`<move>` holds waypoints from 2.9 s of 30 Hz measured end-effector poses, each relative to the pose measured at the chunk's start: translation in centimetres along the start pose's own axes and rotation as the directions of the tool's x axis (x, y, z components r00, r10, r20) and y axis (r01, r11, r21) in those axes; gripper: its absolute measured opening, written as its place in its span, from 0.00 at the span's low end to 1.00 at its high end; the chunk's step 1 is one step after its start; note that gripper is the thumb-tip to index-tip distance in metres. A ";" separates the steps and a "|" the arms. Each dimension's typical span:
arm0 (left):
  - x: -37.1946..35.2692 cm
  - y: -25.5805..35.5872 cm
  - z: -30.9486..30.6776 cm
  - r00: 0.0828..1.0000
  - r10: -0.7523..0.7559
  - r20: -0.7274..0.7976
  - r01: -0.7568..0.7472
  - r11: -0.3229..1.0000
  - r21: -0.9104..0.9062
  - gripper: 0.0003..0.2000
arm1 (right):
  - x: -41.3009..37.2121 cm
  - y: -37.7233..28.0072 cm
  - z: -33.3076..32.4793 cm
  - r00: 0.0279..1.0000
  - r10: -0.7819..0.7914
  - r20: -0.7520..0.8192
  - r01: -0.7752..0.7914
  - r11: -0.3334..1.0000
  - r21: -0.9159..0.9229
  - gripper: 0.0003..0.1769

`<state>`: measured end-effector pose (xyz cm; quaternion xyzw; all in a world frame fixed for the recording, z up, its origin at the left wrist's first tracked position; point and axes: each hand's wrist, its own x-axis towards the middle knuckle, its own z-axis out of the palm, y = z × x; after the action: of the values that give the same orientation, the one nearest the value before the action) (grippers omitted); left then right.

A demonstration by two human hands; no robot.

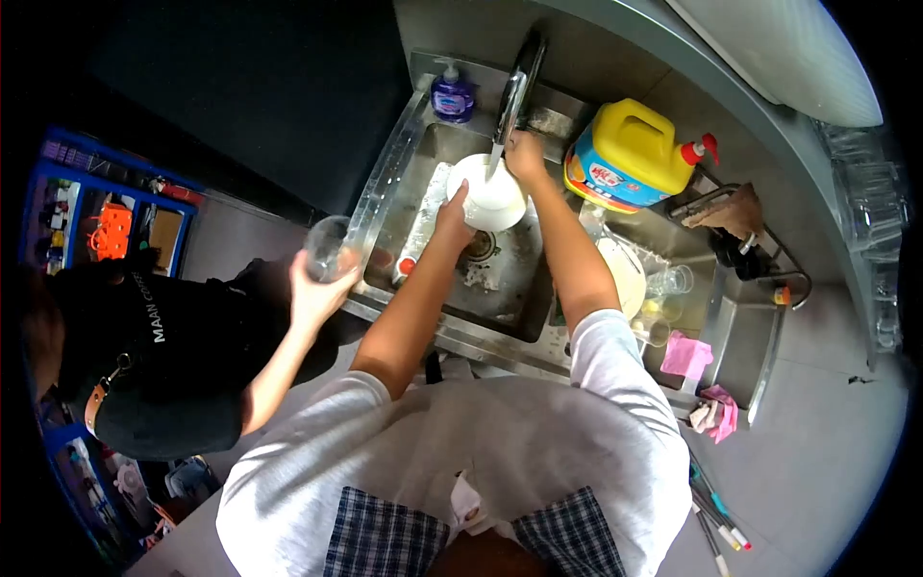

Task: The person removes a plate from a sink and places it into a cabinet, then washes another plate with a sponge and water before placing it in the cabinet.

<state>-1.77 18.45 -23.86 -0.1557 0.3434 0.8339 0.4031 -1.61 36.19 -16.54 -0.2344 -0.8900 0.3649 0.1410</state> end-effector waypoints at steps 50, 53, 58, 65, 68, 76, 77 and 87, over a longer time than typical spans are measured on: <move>10.1 0.3 -7.4 0.962 0.193 0.193 -0.221 0.134 0.966 0.25 | -14.4 0.6 6.5 0.813 0.582 0.015 -0.104 0.120 0.987 0.18; 3.0 2.6 -2.0 0.999 -0.009 -0.051 0.048 0.567 0.823 0.24 | -13.9 0.7 7.4 0.801 0.582 -0.143 -0.062 0.318 0.946 0.21; 3.6 2.7 -2.9 0.995 -0.072 0.073 0.034 0.903 0.428 0.18 | -15.8 -2.5 9.0 0.825 0.522 -0.218 0.103 0.241 0.965 0.24; 2.8 1.2 -3.1 0.975 0.033 0.219 -0.114 0.924 0.365 0.15 | -14.9 0.3 8.4 0.715 0.629 -0.304 0.003 0.432 0.902 0.15; 2.5 2.2 -2.0 0.997 0.067 0.040 -0.076 0.945 0.318 0.15 | -14.7 0.2 9.0 0.762 0.566 -0.314 -0.069 0.554 0.830 0.12; 3.5 1.8 -3.0 0.990 0.063 0.128 -0.105 0.930 0.351 0.12 | -14.4 -1.4 7.5 0.809 0.576 -0.121 0.045 0.145 0.988 0.17; 4.0 2.3 -3.8 0.991 0.040 0.126 -0.081 0.937 0.340 0.12 | -15.3 -2.0 7.5 0.850 0.521 -0.076 0.009 0.130 0.991 0.17; 1.6 4.3 -4.8 0.998 0.019 0.059 -0.040 0.921 0.388 0.21 | -7.0 -0.2 5.0 0.848 0.218 -0.484 0.016 0.901 0.434 0.19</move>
<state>-6.21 14.07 -26.19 -0.0447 0.4935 0.7589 0.4225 2.19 29.48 -20.41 -0.3355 -0.7038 0.4784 0.4039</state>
